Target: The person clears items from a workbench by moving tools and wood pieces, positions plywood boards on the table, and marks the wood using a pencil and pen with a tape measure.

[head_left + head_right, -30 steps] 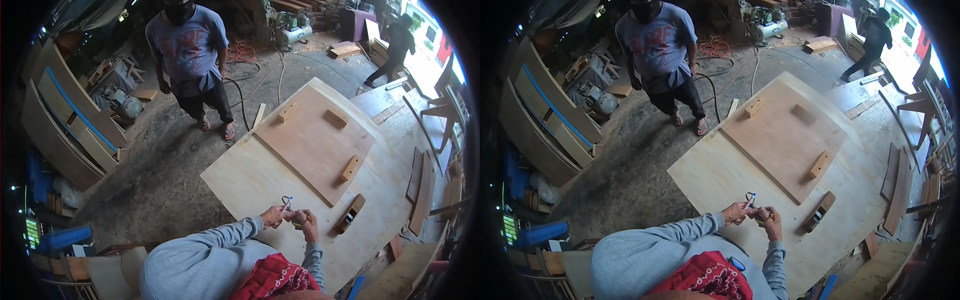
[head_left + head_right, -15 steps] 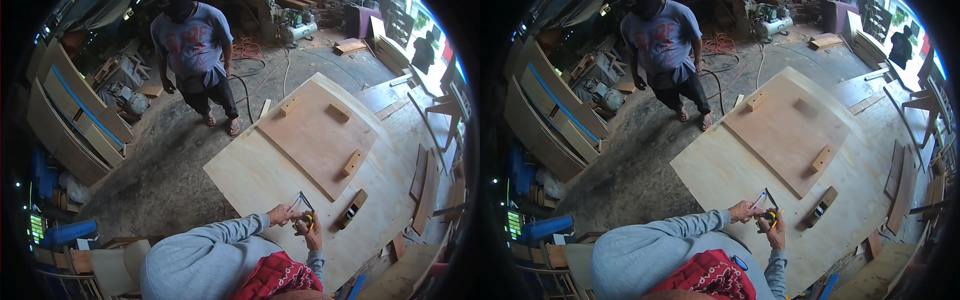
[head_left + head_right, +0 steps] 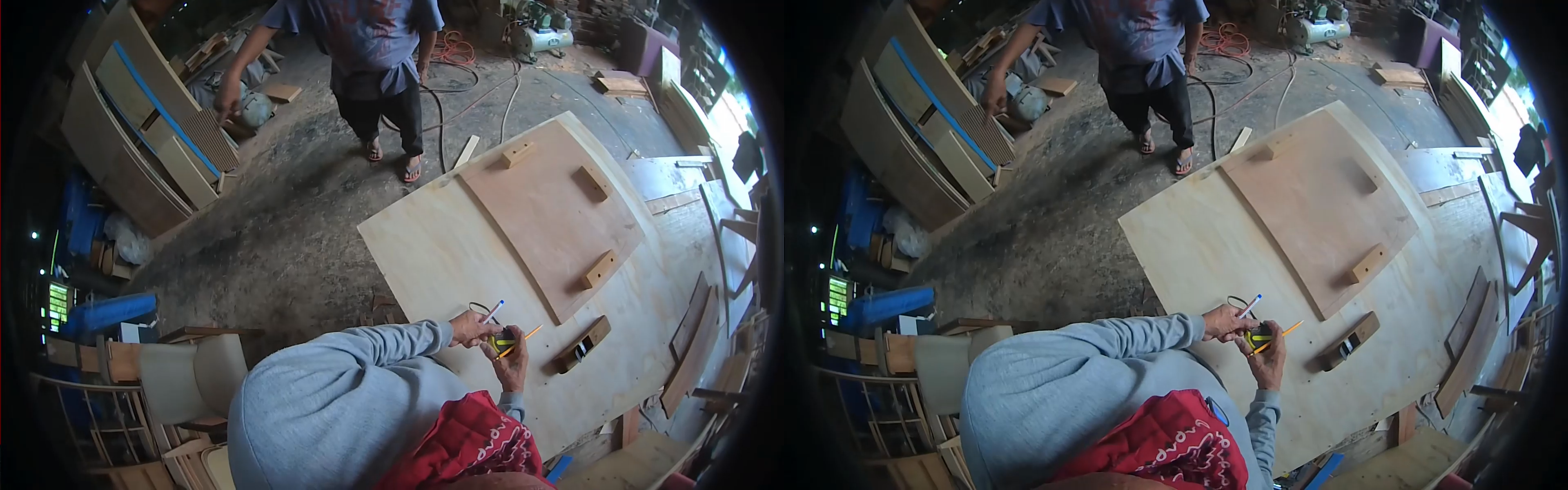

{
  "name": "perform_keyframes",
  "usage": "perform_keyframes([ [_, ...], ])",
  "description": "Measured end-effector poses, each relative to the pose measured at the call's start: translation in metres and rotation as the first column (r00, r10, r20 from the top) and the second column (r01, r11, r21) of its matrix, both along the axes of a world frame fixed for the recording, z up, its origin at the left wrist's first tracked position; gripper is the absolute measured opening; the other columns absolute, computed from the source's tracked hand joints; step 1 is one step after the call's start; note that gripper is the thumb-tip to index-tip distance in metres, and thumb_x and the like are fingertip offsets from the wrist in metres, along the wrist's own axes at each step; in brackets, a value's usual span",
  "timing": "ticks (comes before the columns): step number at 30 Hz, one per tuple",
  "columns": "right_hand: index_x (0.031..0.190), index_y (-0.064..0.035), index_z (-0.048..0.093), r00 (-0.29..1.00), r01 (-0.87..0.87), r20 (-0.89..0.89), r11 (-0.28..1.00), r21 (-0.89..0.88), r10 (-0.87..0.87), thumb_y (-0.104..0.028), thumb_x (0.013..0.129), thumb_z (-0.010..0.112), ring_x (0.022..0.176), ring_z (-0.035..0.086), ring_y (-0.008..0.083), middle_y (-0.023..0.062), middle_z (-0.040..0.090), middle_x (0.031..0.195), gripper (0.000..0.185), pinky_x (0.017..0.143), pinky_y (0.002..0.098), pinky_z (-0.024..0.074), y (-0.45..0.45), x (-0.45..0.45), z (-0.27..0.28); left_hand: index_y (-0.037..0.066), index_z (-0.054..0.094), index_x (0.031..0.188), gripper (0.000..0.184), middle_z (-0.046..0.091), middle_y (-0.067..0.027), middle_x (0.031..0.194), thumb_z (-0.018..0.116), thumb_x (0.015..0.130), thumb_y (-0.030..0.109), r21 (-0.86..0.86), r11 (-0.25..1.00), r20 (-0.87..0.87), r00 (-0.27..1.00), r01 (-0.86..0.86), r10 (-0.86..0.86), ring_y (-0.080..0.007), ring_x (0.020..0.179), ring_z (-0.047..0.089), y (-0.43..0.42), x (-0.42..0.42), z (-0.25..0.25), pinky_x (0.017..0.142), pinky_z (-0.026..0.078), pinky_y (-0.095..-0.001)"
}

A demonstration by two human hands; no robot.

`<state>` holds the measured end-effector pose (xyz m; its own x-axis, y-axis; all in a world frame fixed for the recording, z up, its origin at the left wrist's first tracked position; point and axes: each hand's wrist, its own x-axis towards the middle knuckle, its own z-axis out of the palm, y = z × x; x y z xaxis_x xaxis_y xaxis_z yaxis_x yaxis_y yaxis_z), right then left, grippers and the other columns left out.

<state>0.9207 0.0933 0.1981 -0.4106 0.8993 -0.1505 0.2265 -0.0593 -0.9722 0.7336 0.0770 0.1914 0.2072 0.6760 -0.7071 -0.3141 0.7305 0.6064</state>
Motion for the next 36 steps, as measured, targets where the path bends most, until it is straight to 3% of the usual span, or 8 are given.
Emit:
perform_keyframes([
  [7,0.111,-0.0011,0.056,0.993,0.021,0.115,0.999,0.046,-0.026,-0.032,0.077,0.085,0.086,0.061,0.0174,0.0101,0.064,0.095,0.054,0.076,0.0311,0.0509,0.018,-0.011,0.012,0.01,0.057,0.094,0.037,0.047,0.0028,0.066,0.07,0.09,0.045,0.019,0.999,0.059,0.998,-0.029,0.028,-0.0041,0.043,0.039,-0.007,-0.003,-0.005,0.035,0.029,-0.0207],
  [10,0.112,-0.0014,0.056,0.992,0.048,0.116,0.999,-0.003,-0.047,-0.028,0.08,0.083,0.088,0.057,0.0159,0.0067,0.06,0.096,0.051,0.079,0.0298,0.0484,0.016,-0.009,0.011,0.012,0.057,0.097,0.024,0.048,0.0034,0.075,0.071,0.09,0.03,-0.014,1.0,0.081,0.997,-0.006,0.007,-0.0031,0.047,0.037,-0.004,-0.007,-0.012,0.036,0.027,-0.0194],
  [11,0.115,-0.0015,0.056,0.994,0.058,0.092,0.993,0.1,-0.067,-0.029,0.08,0.083,0.091,0.057,0.016,0.0072,0.06,0.098,0.053,0.081,0.0298,0.0485,0.015,-0.009,0.003,0.011,0.057,0.097,0.022,0.047,0.0035,0.071,0.071,0.09,0.026,-0.005,1.0,0.11,0.994,-0.026,0.026,-0.003,0.045,0.038,-0.002,-0.008,-0.01,0.036,0.027,-0.019],
  [13,0.125,-0.0021,0.052,0.997,0.06,0.061,0.996,-0.073,-0.055,-0.033,0.077,0.085,0.1,0.057,0.0184,0.0101,0.06,0.11,0.067,0.087,0.0312,0.0486,0.011,-0.007,0.001,0.012,0.056,0.103,0.023,0.051,0.0037,0.071,0.071,0.091,0.025,-0.028,0.998,0.145,0.987,-0.064,0.068,-0.0029,0.045,0.043,-0.003,-0.01,-0.014,0.036,0.027,-0.0195],
  [17,0.133,0.0013,0.043,0.999,0.025,0.023,0.999,-0.035,-0.024,-0.03,0.068,0.091,0.105,0.056,0.0201,0.0128,0.053,0.116,0.087,0.089,0.0322,0.0493,0.003,-0.001,-0.006,0.012,0.055,0.108,0.024,0.05,0.0039,0.07,0.07,0.093,0.023,-0.046,0.993,0.191,0.975,-0.108,0.115,-0.0028,0.044,0.041,-0.005,-0.008,-0.02,0.036,0.026,-0.0198],
  [23,0.136,0.0003,0.04,0.994,0.044,0.093,0.997,0.065,-0.05,-0.022,0.068,0.09,0.104,0.057,0.0262,0.0154,0.052,0.118,0.088,0.093,0.0362,0.0492,0.002,0.002,-0.02,0.012,0.055,0.113,0.033,0.051,0.0034,0.072,0.074,0.089,0.026,-0.051,0.998,0.123,0.992,0.046,-0.04,-0.0027,0.042,0.036,0.003,-0.007,-0.011,0.036,0.023,-0.0211],
  [32,0.131,-0.0003,0.05,0.99,-0.011,0.142,0.989,0.147,-0.01,-0.027,0.075,0.084,0.113,0.06,0.0313,0.0195,0.062,0.122,0.07,0.096,0.0391,0.0471,0.033,0.007,-0.034,0.008,0.059,0.107,0.023,0.061,-0.0033,0.08,0.071,0.09,0.018,0.051,0.991,-0.04,0.991,-0.127,0.129,-0.0036,0.039,0.038,0.024,-0.022,-0.041,0.033,0.027,-0.0212],
  [36,0.128,-0.0003,0.054,0.962,0.232,0.064,0.92,0.316,-0.264,-0.033,0.087,0.074,0.108,0.064,0.0294,0.0216,0.065,0.119,0.056,0.091,0.0369,0.0496,0.135,0.018,-0.017,0.007,0.058,0.11,0.023,0.063,-0.006,0.086,0.068,0.091,0.015,0.046,0.984,-0.161,0.971,-0.172,0.177,-0.0046,0.038,0.038,0.038,-0.036,-0.064,0.032,0.027,-0.0222],
])
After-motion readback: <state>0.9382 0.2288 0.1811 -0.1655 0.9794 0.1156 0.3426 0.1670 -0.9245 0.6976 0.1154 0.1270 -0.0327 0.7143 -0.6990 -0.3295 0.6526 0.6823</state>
